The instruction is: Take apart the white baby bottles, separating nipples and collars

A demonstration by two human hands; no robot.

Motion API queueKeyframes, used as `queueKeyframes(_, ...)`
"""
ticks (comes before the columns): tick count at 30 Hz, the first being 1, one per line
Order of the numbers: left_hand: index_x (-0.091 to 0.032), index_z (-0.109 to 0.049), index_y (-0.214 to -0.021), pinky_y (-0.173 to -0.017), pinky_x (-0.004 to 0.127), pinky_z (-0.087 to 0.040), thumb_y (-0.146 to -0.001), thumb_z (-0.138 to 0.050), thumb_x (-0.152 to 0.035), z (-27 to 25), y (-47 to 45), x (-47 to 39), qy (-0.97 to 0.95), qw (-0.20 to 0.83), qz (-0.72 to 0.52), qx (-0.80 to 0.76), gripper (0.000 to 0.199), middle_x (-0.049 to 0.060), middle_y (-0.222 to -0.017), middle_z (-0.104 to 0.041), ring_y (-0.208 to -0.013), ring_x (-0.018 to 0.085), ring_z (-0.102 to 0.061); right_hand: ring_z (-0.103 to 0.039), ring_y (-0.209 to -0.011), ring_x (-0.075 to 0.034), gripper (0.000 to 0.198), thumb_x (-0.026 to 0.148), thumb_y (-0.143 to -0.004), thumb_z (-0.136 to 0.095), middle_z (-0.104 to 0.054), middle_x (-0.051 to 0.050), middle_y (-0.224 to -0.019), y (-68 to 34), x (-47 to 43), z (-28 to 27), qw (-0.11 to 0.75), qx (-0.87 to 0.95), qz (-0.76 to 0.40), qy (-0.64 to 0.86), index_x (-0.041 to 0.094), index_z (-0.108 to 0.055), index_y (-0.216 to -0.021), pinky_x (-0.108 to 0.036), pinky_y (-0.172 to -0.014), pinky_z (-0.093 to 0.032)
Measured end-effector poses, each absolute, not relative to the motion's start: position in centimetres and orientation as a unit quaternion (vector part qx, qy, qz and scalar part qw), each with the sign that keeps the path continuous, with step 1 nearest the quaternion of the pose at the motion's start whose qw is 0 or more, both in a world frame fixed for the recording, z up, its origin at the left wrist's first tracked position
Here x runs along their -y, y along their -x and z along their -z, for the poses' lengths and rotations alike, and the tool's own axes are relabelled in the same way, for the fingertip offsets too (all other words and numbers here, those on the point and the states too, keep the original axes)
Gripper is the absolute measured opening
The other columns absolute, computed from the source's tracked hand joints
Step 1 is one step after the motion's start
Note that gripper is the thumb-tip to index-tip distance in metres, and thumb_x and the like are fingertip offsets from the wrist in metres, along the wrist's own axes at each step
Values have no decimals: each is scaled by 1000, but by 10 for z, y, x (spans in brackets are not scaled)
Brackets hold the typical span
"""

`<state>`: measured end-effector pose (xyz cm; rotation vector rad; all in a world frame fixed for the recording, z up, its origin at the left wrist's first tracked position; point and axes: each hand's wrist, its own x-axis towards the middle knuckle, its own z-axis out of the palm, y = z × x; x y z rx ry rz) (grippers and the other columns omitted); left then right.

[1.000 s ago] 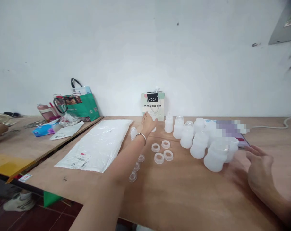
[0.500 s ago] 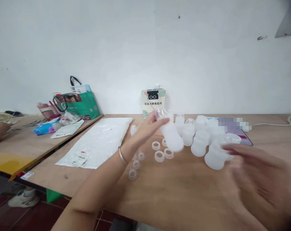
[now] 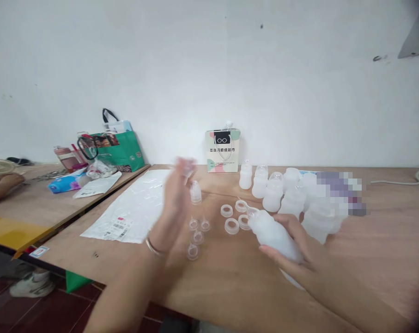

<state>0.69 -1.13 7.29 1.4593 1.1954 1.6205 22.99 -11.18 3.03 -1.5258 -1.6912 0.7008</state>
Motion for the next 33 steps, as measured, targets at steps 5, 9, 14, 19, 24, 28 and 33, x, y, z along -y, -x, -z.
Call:
queueKeyframes(5,-18,-57,-99,-89,38,-41,-75,-56,-46,-59,46,-53,-608,199,-586,-497,37,5,-106,-60,-100,20,-53,-58,-72,-22,42,53,-67,-58,-62,-3,-86,-247,106,-17,375,627,-234,642,29,-48,-100,-30,-56,-45)
queueKeyframes(9,-17,-61,-91,-87,41,-42,-68,-64,-40,-21,51,-85,-683,129,-437,-572,34,8,-99,-61,-93,23,-56,-57,-76,-21,39,51,-68,-58,-61,-1,-85,-244,102,-14,403,628,-272,607,29,-47,-97,-30,-63,-47)
queueKeyframes(14,-15,-55,-104,-87,43,-42,-64,-65,-46,-2,49,-95,-679,144,-385,-608,52,14,-112,-57,-101,29,-54,-58,-78,-20,36,50,-69,-57,-61,1,-85,-243,95,0,412,606,-323,599,30,-47,-97,-31,-67,-48)
queueKeyframes(19,-20,-27,-133,-101,40,-34,-83,-37,-52,-4,68,-32,-692,197,-441,-536,60,11,-140,-33,-126,23,-37,-59,-78,-21,41,54,-70,-56,-61,0,-83,-253,90,13,445,576,-356,587,28,-45,-99,-31,-65,-49)
queueKeyframes(24,-26,-17,-139,-109,40,-26,-72,-53,-57,14,76,49,-830,195,-247,-460,82,6,-147,-21,-134,25,-24,-59,-75,-20,40,54,-73,-53,-61,-1,-84,-249,94,8,430,577,-400,568,27,-45,-101,-30,-62,-49)
queueKeyframes(28,-27,-14,-140,-108,43,-27,-71,-53,-59,26,59,61,-837,96,-170,-511,86,6,-147,-20,-132,28,-26,-60,-73,-21,36,54,-72,-54,-61,-1,-82,-241,95,5,424,571,-421,563,28,-45,-97,-33,-61,-50)
queueKeyframes(33,-21,-22,-137,-107,41,-28,-83,-39,-51,24,38,43,-830,68,-181,-524,65,9,-143,-30,-129,24,-33,-60,-66,-21,38,54,-73,-54,-59,0,-74,-235,91,10,427,544,-502,519,28,-44,-97,-34,-58,-49)
